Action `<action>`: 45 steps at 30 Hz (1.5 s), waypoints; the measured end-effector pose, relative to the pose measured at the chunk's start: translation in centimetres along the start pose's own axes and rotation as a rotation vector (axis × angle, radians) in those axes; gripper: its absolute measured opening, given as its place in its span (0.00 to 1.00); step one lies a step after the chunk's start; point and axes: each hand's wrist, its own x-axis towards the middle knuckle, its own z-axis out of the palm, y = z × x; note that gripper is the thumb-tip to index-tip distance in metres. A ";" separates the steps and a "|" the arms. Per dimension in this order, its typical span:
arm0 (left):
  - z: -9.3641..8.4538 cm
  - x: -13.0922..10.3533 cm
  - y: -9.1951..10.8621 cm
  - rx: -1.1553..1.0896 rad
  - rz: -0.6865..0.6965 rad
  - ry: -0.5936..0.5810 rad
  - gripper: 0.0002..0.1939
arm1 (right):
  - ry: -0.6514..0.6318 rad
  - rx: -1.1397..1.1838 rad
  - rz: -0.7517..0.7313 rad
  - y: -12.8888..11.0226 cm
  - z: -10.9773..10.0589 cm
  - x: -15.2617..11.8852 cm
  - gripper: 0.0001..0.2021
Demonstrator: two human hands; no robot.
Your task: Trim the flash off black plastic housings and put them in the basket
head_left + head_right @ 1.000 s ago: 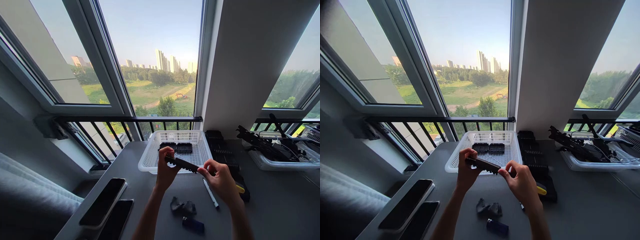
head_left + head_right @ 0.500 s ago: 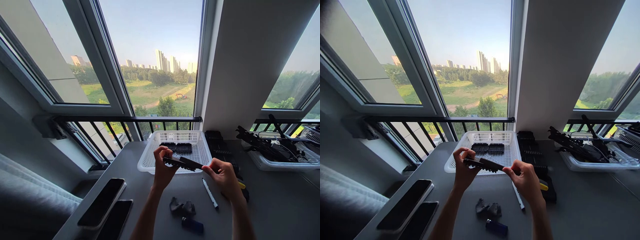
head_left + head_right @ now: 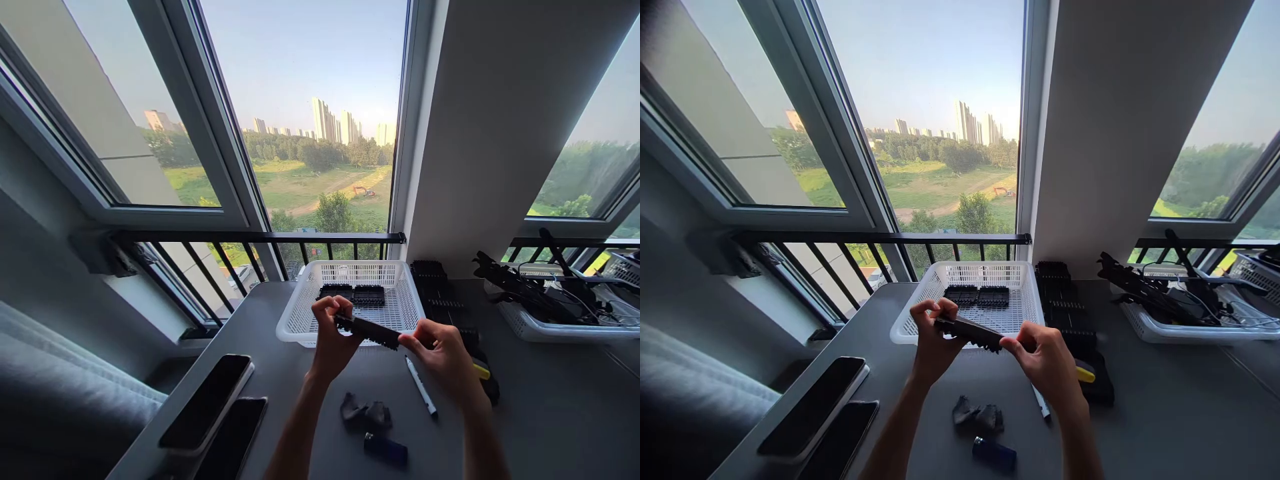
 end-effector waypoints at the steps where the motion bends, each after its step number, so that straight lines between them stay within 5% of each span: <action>1: 0.0 0.0 0.0 -0.001 0.000 -0.004 0.30 | -0.013 -0.005 -0.005 0.0 0.0 0.1 0.21; 5: -1.0 0.5 -0.1 -0.038 -0.049 0.061 0.30 | -0.058 -0.010 0.018 0.7 -0.5 0.2 0.21; 8: -1.7 0.9 0.0 -0.043 -0.079 0.103 0.30 | 0.023 0.027 0.024 0.8 -0.9 0.1 0.20; 19: 1.3 -1.1 0.4 -0.018 -0.014 -0.132 0.29 | -0.071 0.071 0.030 -0.7 0.9 0.9 0.16; 30: 2.2 -1.7 0.7 0.069 0.136 -0.240 0.26 | 0.055 0.010 0.048 -1.7 1.8 0.7 0.19; 41: 0.9 -0.8 0.4 0.013 0.178 0.008 0.28 | -0.222 0.467 0.200 0.5 0.6 1.2 0.23; 45: 0.6 -0.6 0.7 0.114 0.264 -0.012 0.25 | -0.231 0.712 0.293 0.4 1.3 1.6 0.25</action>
